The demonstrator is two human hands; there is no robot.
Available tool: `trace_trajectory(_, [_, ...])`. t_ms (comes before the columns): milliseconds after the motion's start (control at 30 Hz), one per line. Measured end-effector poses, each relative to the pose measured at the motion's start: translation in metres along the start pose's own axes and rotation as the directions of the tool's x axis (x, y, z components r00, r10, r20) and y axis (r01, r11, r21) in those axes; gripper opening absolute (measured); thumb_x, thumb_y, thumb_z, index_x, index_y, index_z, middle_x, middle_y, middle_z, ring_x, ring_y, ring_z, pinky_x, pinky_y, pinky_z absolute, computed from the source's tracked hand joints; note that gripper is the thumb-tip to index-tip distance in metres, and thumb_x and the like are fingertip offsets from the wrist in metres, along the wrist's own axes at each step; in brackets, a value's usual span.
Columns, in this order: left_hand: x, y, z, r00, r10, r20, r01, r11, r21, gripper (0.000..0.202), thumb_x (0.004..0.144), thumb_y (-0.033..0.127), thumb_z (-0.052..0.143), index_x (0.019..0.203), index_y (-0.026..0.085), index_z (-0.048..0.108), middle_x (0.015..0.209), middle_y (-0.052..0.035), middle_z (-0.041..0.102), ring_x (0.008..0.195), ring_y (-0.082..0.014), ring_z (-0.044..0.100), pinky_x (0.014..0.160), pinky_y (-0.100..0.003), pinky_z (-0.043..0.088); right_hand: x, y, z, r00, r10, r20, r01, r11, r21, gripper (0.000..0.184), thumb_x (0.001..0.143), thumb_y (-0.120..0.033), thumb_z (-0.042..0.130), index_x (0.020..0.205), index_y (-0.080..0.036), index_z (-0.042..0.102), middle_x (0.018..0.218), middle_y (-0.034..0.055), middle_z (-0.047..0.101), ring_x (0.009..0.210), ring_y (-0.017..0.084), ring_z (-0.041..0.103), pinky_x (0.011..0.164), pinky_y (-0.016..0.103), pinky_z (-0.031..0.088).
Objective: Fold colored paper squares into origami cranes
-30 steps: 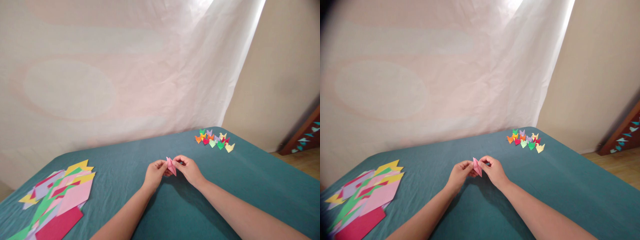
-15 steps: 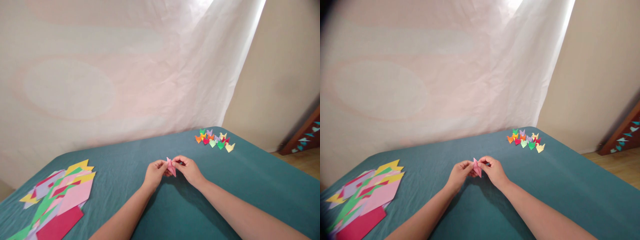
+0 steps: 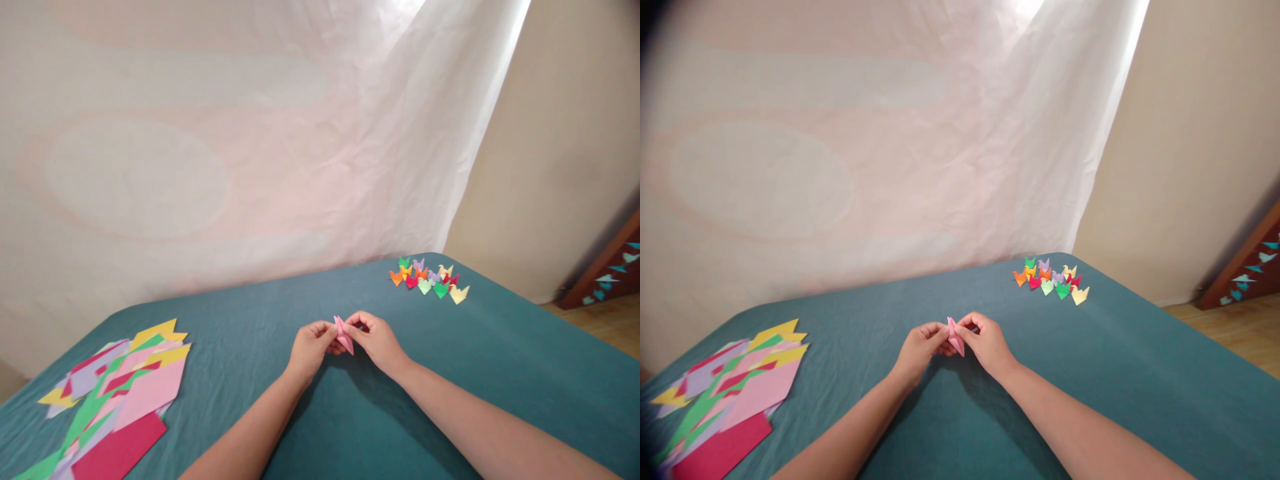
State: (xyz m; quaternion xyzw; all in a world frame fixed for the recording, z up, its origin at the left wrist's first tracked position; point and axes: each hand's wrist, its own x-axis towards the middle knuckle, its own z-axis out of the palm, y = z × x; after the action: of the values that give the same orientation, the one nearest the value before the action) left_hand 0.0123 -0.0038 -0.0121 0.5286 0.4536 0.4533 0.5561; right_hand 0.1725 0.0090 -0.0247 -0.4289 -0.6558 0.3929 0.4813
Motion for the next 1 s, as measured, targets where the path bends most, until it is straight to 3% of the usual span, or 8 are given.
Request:
trace_trajectory(400, [-0.0026,0.0002,0.0013,1.0,0.012,0.021,-0.012,1.0,-0.001,0.041,0.073,0.052,0.064,0.077,0.012,0.066,0.073,-0.0099,0.07,0.062,-0.0162,0.064,0.059,-0.025,0.049,-0.0019,-0.0039,0.0006,0.999,-0.002,-0.051,0.002,1.0,0.0,0.022,0.079,-0.039,0.061,0.072,-0.018,0.063,0.065,0.0003,0.065,0.059,0.015,0.058,0.056,0.024,0.044])
trace_trajectory(600, [-0.0043,0.0029,0.005,0.998,0.066,-0.023,-0.063,0.992,0.113,0.033,0.071,0.045,0.067,0.076,0.013,0.067,0.07,-0.0082,0.069,0.063,-0.0168,0.063,0.056,-0.023,0.048,-0.0021,-0.0022,0.0026,0.997,-0.002,-0.074,0.001,1.0,-0.003,0.02,0.078,-0.037,0.063,0.074,-0.018,0.064,0.068,0.0004,0.067,0.061,0.015,0.059,0.059,0.025,0.046])
trace_trajectory(800, [-0.0067,0.0054,0.0058,0.987,0.158,-0.036,-0.142,0.952,0.272,0.023,0.078,0.035,0.058,0.073,0.015,0.068,0.07,-0.0048,0.07,0.063,-0.0154,0.062,0.059,-0.023,0.046,0.0011,0.0007,0.0014,0.999,0.039,0.027,-0.041,0.997,0.07,0.021,0.078,-0.038,0.062,0.081,-0.017,0.066,0.075,0.0022,0.069,0.067,0.016,0.062,0.064,0.026,0.047])
trace_trajectory(1000, [-0.0036,-0.0031,0.0048,0.99,0.137,-0.046,-0.123,0.965,0.233,0.021,0.078,0.034,0.058,0.077,0.015,0.067,0.07,-0.0044,0.069,0.063,-0.0159,0.062,0.058,-0.024,0.047,-0.0002,0.0013,0.0009,1.0,0.022,-0.013,-0.021,1.0,0.014,0.02,0.079,-0.037,0.062,0.078,-0.017,0.066,0.072,0.0013,0.068,0.065,0.016,0.06,0.063,0.025,0.045])
